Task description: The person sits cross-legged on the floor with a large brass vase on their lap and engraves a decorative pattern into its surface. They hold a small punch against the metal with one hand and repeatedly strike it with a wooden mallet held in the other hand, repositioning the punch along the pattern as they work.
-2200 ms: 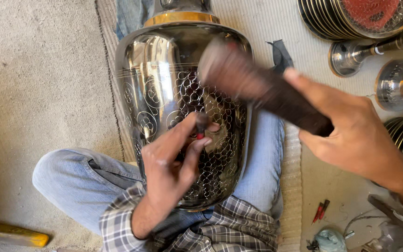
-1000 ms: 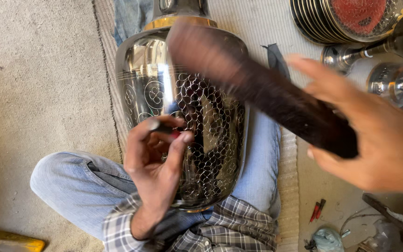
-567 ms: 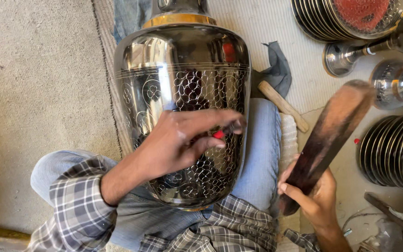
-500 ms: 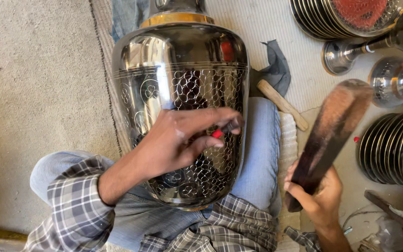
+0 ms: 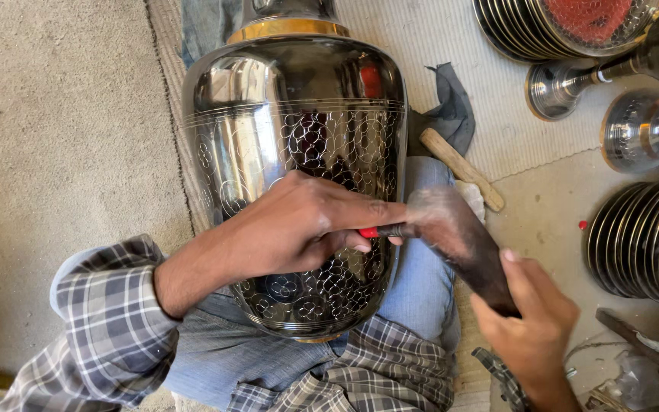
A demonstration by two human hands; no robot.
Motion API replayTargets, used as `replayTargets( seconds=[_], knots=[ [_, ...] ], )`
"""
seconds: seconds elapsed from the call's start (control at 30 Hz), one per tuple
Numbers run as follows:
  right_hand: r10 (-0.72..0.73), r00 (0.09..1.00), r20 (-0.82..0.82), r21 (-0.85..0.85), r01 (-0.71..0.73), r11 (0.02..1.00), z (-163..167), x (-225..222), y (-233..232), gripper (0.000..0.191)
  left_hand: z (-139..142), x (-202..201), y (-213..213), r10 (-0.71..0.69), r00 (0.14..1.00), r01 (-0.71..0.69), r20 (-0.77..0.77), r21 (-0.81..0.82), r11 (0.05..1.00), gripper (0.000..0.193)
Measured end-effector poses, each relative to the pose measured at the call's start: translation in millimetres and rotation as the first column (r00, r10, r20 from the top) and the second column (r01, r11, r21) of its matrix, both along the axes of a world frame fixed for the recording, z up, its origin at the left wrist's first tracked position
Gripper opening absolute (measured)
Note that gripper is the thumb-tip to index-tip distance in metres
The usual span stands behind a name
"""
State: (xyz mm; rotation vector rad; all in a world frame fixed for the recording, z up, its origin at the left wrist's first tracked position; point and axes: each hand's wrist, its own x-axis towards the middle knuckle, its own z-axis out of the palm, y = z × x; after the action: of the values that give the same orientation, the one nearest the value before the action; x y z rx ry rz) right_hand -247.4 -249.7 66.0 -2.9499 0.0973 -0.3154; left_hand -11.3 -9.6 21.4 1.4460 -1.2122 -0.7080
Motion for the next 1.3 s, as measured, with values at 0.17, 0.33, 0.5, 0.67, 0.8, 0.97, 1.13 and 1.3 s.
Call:
replayTargets(
  seconds=[0.17, 0.33, 0.5, 0.67, 0.8, 0.97, 1.13, 1.3],
  knots=[
    [-0.132, 0.982, 0.133, 0.338, 0.080, 0.938, -45.3, -27.0, 18.5, 0.070, 5.4, 10.7, -9.2, -0.161, 0.983, 0.171, 0.085, -0.126, 0.977, 0.055],
    [-0.199, 0.956, 0.214, 0.468, 0.079, 0.880, -78.1, -51.2, 19.1, 0.074, 9.2, 15.3, -22.1, -0.397, 0.907, 0.387, 0.143, 0.097, 0.917, 0.068],
    [-0.214, 0.967, 0.137, 0.446, 0.133, 0.885, -87.7, -53.6, 13.3, 0.095, 6.0, 20.0, -24.1, -0.298, 0.951, 0.302, 0.083, -0.031, 0.953, 0.070],
    [-0.302, 0.930, 0.211, 0.621, 0.112, 0.776, -76.7, -54.7, 12.6, 0.095, 5.4, 23.3, -21.0, -0.330, 0.939, 0.323, 0.095, 0.080, 0.943, 0.058],
    [-0.321, 0.893, 0.315, 0.698, 0.012, 0.716, -68.1, -52.1, 3.4, 0.100, 5.4, 23.7, -25.1, -0.386, 0.920, 0.384, 0.065, 0.038, 0.923, 0.056],
    [-0.162, 0.956, 0.245, 0.527, 0.009, 0.850, -77.3, -44.8, -7.0, 0.088, 4.8, 22.4, -20.2, -0.349, 0.933, 0.349, 0.092, 0.014, 0.937, 0.070],
    [-0.167, 0.967, 0.195, 0.457, 0.061, 0.887, -73.8, -31.6, -20.1, 0.063, 5.5, 13.3, -5.0, -0.104, 0.992, 0.106, 0.068, -0.027, 0.994, 0.064],
    [-0.065, 0.998, 0.019, 0.601, 0.040, 0.798, -33.5, 7.3, -32.8, 0.060, 3.9, -7.9, 10.9, 0.226, 0.967, -0.221, 0.118, -0.057, 0.974, 0.069]
  ],
)
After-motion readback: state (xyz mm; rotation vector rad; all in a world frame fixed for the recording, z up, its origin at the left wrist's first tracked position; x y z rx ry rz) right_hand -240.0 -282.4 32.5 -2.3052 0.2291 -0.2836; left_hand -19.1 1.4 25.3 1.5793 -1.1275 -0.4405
